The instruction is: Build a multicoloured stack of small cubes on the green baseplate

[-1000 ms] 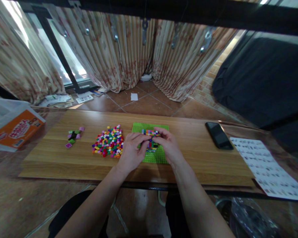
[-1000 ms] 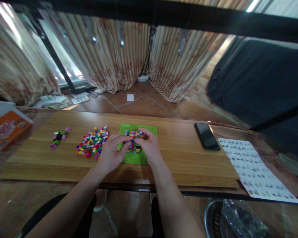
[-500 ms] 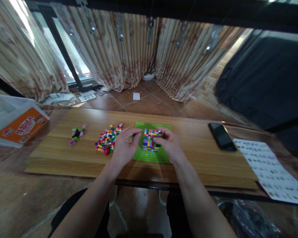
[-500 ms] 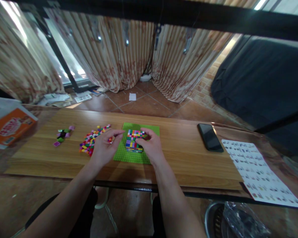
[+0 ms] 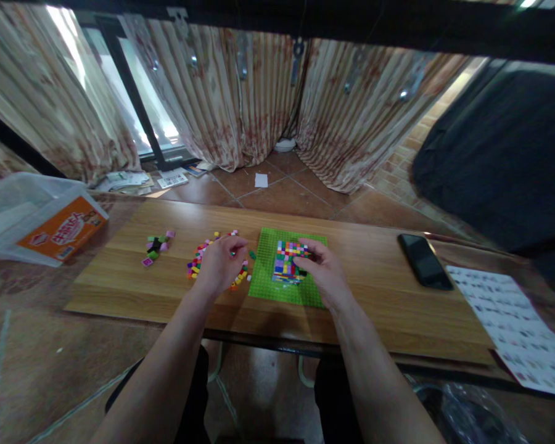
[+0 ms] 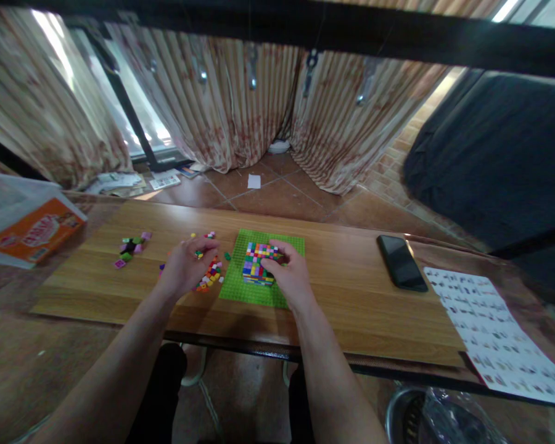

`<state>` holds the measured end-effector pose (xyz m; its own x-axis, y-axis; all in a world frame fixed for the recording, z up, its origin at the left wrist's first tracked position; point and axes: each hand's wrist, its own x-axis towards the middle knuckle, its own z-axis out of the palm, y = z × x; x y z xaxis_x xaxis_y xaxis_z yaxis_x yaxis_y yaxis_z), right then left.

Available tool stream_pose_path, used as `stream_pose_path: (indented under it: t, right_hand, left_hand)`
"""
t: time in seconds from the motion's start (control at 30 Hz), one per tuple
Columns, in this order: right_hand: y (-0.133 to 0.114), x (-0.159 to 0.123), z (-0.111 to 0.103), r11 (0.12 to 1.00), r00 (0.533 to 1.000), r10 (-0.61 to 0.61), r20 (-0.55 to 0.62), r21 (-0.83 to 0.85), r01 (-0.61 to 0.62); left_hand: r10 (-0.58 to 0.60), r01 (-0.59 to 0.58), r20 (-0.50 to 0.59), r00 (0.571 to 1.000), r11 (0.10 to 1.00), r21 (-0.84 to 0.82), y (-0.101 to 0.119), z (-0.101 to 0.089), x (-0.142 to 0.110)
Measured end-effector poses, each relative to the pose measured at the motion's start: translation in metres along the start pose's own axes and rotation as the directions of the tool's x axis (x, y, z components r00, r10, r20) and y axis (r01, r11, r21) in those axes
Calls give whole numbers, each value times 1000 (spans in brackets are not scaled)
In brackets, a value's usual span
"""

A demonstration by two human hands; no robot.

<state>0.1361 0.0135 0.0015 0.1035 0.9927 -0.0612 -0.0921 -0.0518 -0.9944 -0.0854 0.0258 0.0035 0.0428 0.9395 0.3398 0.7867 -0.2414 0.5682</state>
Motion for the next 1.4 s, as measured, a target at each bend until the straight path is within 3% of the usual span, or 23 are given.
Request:
stream_pose_path:
  t: [0.13,0.3,0.57,0.9,1.0,1.1,1.23,1.4]
  right_hand:
    - [-1,1,1,999,997,28,-74,39,-25]
    - [-4,1,4,998,990,49,-132,50,-43]
    - [-3,0,2,996,990,46,-131,79,-35]
    - [-5,0,4,995,987,50,-154,92,-36]
    - [-4,1,4,995,987,48,-152,92,-34]
    - [-4,1,5,995,988,37,-147,95,-23]
    - [-2,2,6,995,988,27,-152,94,-13]
    - [-2,4,7,996,987,13,-159,93,2]
  left_hand:
    - [-3,-22,127,992,980,197,-2,0,-3]
    - [56,-120,194,979,936,332,6,10,-4]
    - [87,-168,235,968,920,354,10,20,2]
    - [74,-149,200,977,908,392,6,21,3]
    - [84,-123,140,987,944,306,2,20,5]
    - [170,-174,59,984,982,71,6,15,6]
    - [263,-270,-63,963,927,-261,22,4,4]
    - [317,-320,-74,946,862,-393,39,2,-6]
